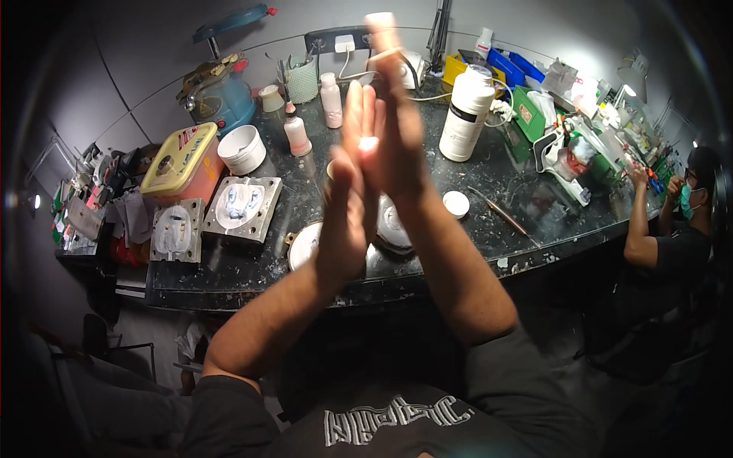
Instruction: The person uses a metal tool to scrape and smooth a pink material inside a small cup, then removes the material and rolls it between their palms to form a small ball. They continue to shape and inspect the material by hand.
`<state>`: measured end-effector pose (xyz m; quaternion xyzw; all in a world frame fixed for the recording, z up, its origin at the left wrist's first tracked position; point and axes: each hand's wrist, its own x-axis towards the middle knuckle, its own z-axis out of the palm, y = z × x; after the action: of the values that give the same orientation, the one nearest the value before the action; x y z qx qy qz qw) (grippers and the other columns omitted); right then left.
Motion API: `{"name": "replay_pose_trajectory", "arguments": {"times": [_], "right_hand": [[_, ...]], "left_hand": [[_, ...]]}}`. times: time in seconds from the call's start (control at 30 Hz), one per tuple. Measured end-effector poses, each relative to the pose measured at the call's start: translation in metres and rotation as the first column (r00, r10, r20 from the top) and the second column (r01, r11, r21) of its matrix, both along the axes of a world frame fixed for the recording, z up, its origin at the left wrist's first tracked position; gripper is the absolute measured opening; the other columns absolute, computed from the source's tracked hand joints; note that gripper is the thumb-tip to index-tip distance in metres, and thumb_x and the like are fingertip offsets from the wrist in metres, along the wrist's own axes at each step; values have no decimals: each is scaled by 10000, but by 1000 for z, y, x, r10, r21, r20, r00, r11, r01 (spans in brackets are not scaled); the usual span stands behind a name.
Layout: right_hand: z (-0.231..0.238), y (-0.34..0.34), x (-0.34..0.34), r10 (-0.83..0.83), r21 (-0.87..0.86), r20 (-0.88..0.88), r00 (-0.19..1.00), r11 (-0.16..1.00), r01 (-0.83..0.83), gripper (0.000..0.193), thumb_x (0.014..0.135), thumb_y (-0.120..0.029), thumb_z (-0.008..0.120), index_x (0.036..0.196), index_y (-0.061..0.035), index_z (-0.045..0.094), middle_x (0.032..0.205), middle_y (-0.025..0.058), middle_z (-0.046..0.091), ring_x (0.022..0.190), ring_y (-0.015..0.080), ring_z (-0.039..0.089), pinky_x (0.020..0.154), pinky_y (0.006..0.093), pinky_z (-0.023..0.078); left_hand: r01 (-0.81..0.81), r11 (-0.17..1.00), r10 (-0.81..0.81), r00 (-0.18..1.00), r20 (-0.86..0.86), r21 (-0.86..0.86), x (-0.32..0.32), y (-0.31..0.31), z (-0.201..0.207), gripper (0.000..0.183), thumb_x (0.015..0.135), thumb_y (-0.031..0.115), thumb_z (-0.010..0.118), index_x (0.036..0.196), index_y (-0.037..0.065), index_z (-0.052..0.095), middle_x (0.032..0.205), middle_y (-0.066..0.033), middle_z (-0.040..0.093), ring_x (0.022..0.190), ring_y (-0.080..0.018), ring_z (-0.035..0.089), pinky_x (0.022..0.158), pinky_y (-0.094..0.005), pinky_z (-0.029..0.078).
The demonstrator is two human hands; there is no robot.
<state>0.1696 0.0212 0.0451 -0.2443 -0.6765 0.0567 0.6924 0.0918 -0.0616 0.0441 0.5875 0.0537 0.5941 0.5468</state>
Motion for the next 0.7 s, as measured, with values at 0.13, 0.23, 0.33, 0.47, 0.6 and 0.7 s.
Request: {"name": "replay_pose_trajectory", "arguments": {"times": [0.13, 0.23, 0.33, 0.47, 0.6, 0.7], "right_hand": [[-17, -30, -46, 119, 99, 183, 976, 985, -138, 709, 1023, -447, 396, 1517, 24, 203, 1549, 210, 272, 1421, 310, 321, 1161, 395, 245], [2, 7, -16, 559, -358, -352, 751, 661, -660, 811, 999, -572, 348, 1525, 17, 163, 1530, 200, 274, 1378, 272, 333, 1092, 372, 298], [-22, 12, -16, 429, -271, -361, 828, 801, -533, 730, 1023, -537, 311, 1523, -10, 239, 1554, 182, 283, 1400, 266, 357, 1100, 390, 366], [14, 24, -33, 197, -59, 45, 979, 979, -194, 556, 1070, -390, 298, 1492, -29, 333, 1515, 218, 361, 1411, 311, 346, 1162, 392, 258], [6, 67, -25, 416, -177, 148, 897, 904, -390, 744, 1029, -536, 318, 1555, -56, 103, 1610, 168, 148, 1502, 230, 71, 1201, 399, 30], [13, 94, -32, 284, -123, 19, 959, 952, -280, 607, 1032, -532, 314, 1371, -32, 375, 1112, 121, 468, 1028, 236, 440, 900, 383, 365]], "left_hand": [[-58, 919, 89, 994, -62, 389, -2, 62, -51, 825, 1008, 548, 265, 1538, -11, -30, 1621, -188, -32, 1502, -262, -39, 1204, -400, -6], [-285, 668, 462, 883, -83, 687, 3, 88, -57, 878, 981, 554, 371, 1544, 12, -31, 1617, -210, -60, 1500, -305, -70, 1200, -436, 4], [-245, 746, 387, 916, -103, 619, -13, 85, -39, 840, 985, 568, 372, 1563, 72, 20, 1632, -153, -67, 1489, -370, -102, 1185, -487, -51], [-401, 916, 392, 895, 212, -2, 3, 92, -12, 923, 935, 630, 430, 1561, 55, 70, 1631, -127, 12, 1496, -319, 7, 1192, -453, 2], [-312, 939, 306, 950, 64, 148, -17, 123, -7, 812, 991, 500, 420, 1553, 27, 72, 1612, -124, 97, 1479, -263, 106, 1180, -390, 122], [-560, 829, 555, 821, 135, -4, -34, 202, -20, 732, 1033, 402, 412, 1547, 7, 73, 1598, -122, 161, 1466, -222, 180, 1172, -343, 212]]}}
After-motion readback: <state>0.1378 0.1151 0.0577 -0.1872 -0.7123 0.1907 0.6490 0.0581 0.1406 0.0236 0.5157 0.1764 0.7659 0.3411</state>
